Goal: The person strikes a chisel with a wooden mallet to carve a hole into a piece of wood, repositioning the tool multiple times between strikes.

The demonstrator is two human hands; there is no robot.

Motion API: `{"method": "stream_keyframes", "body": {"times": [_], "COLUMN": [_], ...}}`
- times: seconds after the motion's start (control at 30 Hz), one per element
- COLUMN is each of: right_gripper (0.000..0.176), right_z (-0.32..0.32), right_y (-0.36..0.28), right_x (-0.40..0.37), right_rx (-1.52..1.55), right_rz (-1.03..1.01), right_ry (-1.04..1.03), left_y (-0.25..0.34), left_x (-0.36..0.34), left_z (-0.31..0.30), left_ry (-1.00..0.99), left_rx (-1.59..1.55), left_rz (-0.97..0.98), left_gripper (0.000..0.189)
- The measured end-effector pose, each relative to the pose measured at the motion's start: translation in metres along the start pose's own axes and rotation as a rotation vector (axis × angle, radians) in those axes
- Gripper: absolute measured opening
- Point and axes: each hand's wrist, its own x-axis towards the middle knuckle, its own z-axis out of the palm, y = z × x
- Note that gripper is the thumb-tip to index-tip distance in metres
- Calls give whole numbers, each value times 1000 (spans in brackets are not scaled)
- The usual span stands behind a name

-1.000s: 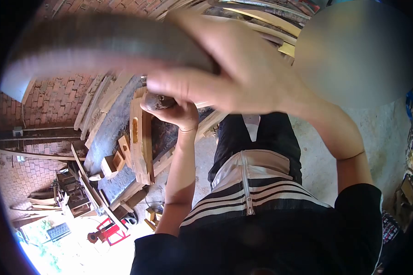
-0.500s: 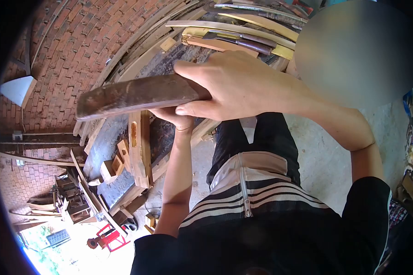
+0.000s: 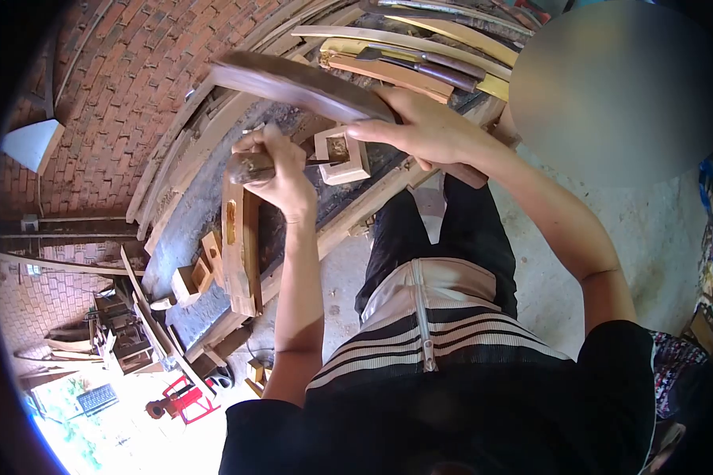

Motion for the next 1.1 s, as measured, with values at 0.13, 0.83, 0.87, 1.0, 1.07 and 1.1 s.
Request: {"method": "stream_keyframes", "body": {"times": [0.13,0.83,0.87,1.0,1.07,1.1], "right_gripper": [65,66,65,65,66,66], "right_z": [25,52,52,53,52,52], "right_y": [85,122,121,121,121,120], "right_x": [16,12,12,13,13,12], "right_rx": [-124,-47,-43,-43,-41,-38], "right_rz": [136,301,300,300,302,304], "right_ry": [41,10,14,27,17,4], "left_y": [-2,3,3,-4,-8,-8], "left_x": [22,52,52,53,52,51], "left_z": [-15,12,11,9,11,13], "left_ry": [136,107,109,129,129,145], "left_rx": [-72,70,72,79,73,74], "left_rz": [-32,-74,-74,-56,-60,-68], "left_gripper": [26,36,36,36,36,35]}}
